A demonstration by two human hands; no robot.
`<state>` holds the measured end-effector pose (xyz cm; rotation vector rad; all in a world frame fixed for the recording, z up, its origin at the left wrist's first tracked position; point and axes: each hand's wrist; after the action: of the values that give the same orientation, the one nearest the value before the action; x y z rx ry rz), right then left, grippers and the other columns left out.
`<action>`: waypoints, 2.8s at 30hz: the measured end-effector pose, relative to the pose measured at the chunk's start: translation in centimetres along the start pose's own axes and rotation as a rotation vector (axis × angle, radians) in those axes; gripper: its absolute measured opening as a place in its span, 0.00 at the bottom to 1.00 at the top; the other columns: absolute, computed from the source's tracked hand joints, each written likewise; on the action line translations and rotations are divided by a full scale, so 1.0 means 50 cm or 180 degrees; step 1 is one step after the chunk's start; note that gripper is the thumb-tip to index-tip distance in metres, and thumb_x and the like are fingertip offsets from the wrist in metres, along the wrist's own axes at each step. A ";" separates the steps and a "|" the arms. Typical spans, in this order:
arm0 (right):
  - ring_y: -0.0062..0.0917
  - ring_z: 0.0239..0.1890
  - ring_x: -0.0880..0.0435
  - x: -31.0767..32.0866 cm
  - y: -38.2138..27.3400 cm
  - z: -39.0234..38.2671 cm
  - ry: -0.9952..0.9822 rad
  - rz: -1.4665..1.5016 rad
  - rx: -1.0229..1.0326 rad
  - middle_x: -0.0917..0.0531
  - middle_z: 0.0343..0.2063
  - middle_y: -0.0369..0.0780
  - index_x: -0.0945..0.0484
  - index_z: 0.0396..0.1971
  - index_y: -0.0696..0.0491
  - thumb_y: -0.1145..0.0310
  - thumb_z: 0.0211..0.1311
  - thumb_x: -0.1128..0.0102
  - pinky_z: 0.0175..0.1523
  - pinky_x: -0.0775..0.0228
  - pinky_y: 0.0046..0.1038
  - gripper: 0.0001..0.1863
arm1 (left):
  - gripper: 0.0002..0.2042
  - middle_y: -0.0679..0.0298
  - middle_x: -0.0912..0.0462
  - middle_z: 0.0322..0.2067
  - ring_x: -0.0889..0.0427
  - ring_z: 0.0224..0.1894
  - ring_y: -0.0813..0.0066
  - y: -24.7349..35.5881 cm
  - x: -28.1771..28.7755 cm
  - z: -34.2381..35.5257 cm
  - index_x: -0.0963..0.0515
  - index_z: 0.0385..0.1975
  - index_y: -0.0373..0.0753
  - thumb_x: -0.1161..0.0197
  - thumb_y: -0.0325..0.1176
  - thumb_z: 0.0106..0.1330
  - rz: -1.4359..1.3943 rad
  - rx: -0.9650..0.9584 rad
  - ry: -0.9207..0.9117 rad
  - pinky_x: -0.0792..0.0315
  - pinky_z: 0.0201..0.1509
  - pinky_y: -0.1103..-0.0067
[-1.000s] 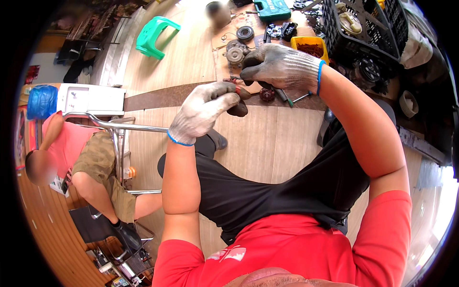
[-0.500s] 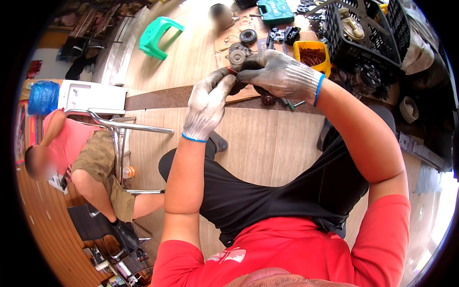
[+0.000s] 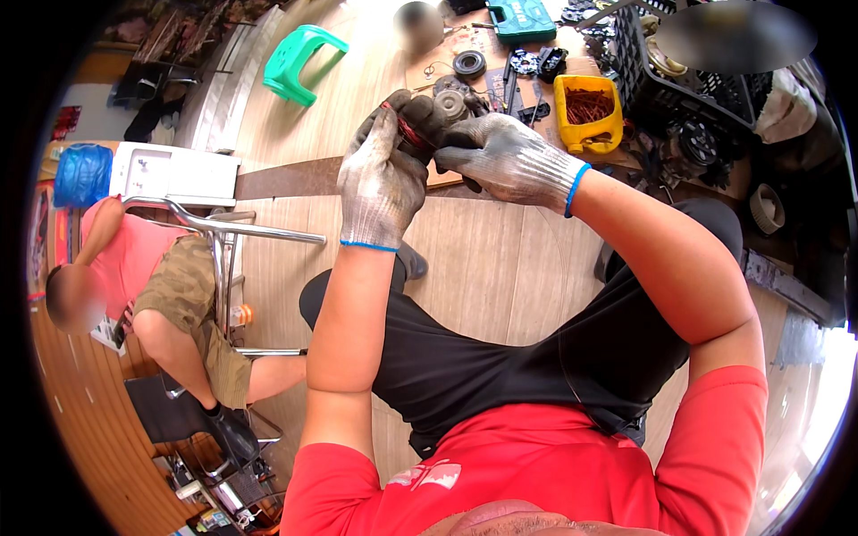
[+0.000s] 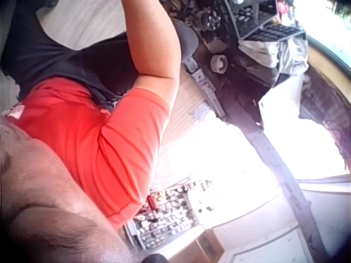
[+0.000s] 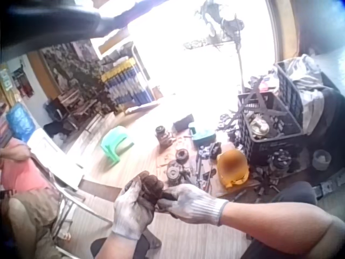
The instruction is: The person sits on the floor and uses a small tool to scrape and clean a mechanical component held in their gloved hands. They repeatedly rotate the part to access different surfaces while another person sits nearby.
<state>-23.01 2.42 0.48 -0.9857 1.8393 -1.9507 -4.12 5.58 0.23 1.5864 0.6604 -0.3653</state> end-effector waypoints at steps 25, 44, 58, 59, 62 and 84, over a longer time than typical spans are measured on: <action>0.29 0.30 0.16 0.094 0.019 0.019 -0.0914 -0.0516 0.0470 0.13 0.30 0.43 0.13 0.39 0.58 0.62 0.65 0.39 0.37 0.25 0.30 0.14 | 0.20 0.72 0.41 0.22 0.43 0.24 0.78 0.095 0.040 -0.009 0.24 0.54 0.23 0.47 0.39 0.80 0.0027 0.0686 -0.1303 0.46 0.28 0.77; 0.36 0.42 0.11 0.088 0.069 0.039 0.0167 -0.2959 0.2036 0.13 0.37 0.43 0.16 0.47 0.48 0.75 0.62 0.38 0.44 0.17 0.34 0.14 | 0.17 0.52 0.13 0.47 0.14 0.50 0.70 0.047 0.027 -0.024 0.22 0.55 0.24 0.44 0.30 0.75 0.4785 -0.0957 -0.2411 0.21 0.56 0.77; 0.34 0.32 0.15 0.056 -0.023 0.006 0.0072 -0.0586 -0.0163 0.15 0.29 0.43 0.15 0.37 0.53 0.64 0.73 0.44 0.38 0.24 0.31 0.12 | 0.19 0.55 0.15 0.49 0.16 0.50 0.72 0.008 0.038 -0.010 0.25 0.61 0.26 0.46 0.31 0.77 0.3706 -0.0564 -0.1269 0.24 0.59 0.78; 0.35 0.34 0.15 0.055 -0.016 0.007 0.0105 -0.0953 0.0279 0.15 0.31 0.43 0.15 0.40 0.53 0.65 0.72 0.44 0.38 0.24 0.31 0.10 | 0.17 0.54 0.15 0.49 0.16 0.49 0.71 0.002 0.042 -0.008 0.24 0.60 0.27 0.45 0.30 0.77 0.3583 -0.0598 -0.1148 0.23 0.58 0.77; 0.38 0.37 0.15 0.048 0.022 0.005 0.0214 -0.2040 0.1599 0.16 0.38 0.45 0.17 0.49 0.52 0.71 0.70 0.42 0.41 0.23 0.32 0.12 | 0.13 0.51 0.15 0.47 0.14 0.46 0.65 -0.017 0.039 -0.008 0.20 0.54 0.29 0.42 0.26 0.74 0.3175 -0.0649 -0.0722 0.21 0.53 0.74; 0.50 0.35 0.15 -0.084 0.034 0.017 0.0722 -0.0759 0.0817 0.15 0.31 0.52 0.18 0.43 0.55 0.56 0.74 0.46 0.38 0.24 0.46 0.17 | 0.10 0.56 0.14 0.38 0.14 0.41 0.57 0.030 0.009 0.024 0.20 0.46 0.32 0.44 0.32 0.77 -0.0036 -0.0305 0.0313 0.18 0.45 0.62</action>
<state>-19.84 4.16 -2.37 -0.9720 1.5809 -2.4584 -2.68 4.46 1.01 1.5171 0.7520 -0.2614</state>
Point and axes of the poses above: each hand's wrist, its own z-axis towards the middle knuckle, its own x-axis out of the back of the hand, y = z × x
